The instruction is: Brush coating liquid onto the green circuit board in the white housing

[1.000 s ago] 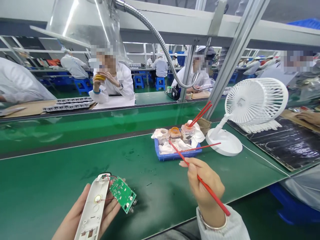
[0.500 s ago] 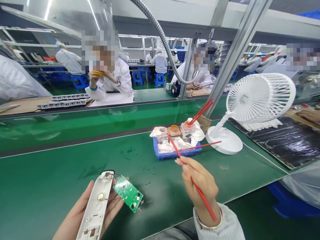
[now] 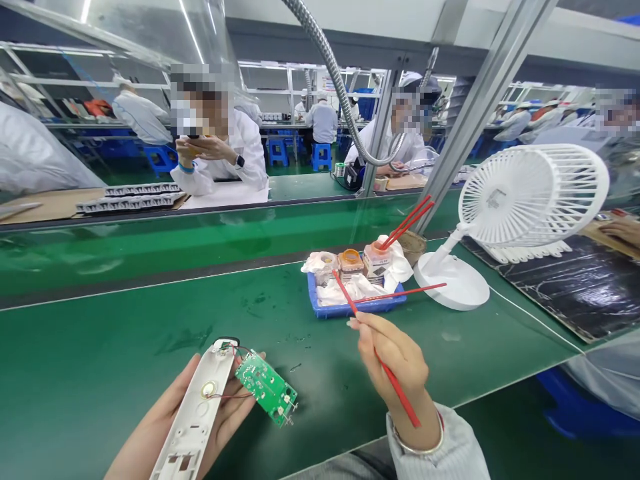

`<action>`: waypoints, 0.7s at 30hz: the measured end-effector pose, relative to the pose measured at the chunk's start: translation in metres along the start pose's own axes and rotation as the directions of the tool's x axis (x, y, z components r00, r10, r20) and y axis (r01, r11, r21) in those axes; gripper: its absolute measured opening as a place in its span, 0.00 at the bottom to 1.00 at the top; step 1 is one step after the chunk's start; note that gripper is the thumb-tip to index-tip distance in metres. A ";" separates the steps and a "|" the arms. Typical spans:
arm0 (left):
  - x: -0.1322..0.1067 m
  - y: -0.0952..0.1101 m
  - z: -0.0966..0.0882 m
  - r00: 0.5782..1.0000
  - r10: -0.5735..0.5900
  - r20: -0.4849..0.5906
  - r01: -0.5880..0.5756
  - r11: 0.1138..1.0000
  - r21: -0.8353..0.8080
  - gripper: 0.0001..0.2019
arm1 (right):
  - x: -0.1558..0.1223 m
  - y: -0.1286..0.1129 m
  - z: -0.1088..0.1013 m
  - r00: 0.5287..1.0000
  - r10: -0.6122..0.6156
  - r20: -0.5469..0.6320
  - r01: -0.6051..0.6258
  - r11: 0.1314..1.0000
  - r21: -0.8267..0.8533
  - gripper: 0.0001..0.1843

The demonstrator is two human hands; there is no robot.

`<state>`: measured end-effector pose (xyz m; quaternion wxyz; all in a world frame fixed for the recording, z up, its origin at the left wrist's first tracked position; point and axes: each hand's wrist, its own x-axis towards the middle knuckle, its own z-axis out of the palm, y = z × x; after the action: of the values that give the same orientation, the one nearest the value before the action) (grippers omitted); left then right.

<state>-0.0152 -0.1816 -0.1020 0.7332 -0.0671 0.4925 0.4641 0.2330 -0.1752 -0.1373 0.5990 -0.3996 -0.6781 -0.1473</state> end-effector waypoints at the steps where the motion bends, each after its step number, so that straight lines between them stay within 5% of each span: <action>1: 0.000 0.000 0.001 1.000 -0.001 0.004 0.001 1.000 0.002 0.14 | 0.000 0.000 0.000 1.000 0.014 -0.005 -0.014 1.000 -0.005 0.13; 9: -0.002 0.001 0.002 1.000 -0.011 0.020 0.011 1.000 0.014 0.14 | 0.001 0.001 -0.002 0.998 0.032 -0.053 -0.034 0.999 -0.028 0.14; 15: -0.004 0.003 0.004 0.977 0.024 0.213 -0.034 0.998 0.045 0.17 | -0.004 -0.002 0.001 1.000 -0.003 0.024 0.004 0.999 -0.047 0.15; 21: -0.004 0.006 0.003 0.957 -0.022 0.290 0.010 0.999 0.042 0.14 | 0.001 -0.007 -0.007 0.997 0.032 -0.072 -0.041 0.992 -0.122 0.19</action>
<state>-0.0185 -0.1789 -0.0956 0.8025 0.0124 0.3883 0.4529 0.2326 -0.1840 -0.1328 0.5993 -0.4427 -0.6388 -0.1919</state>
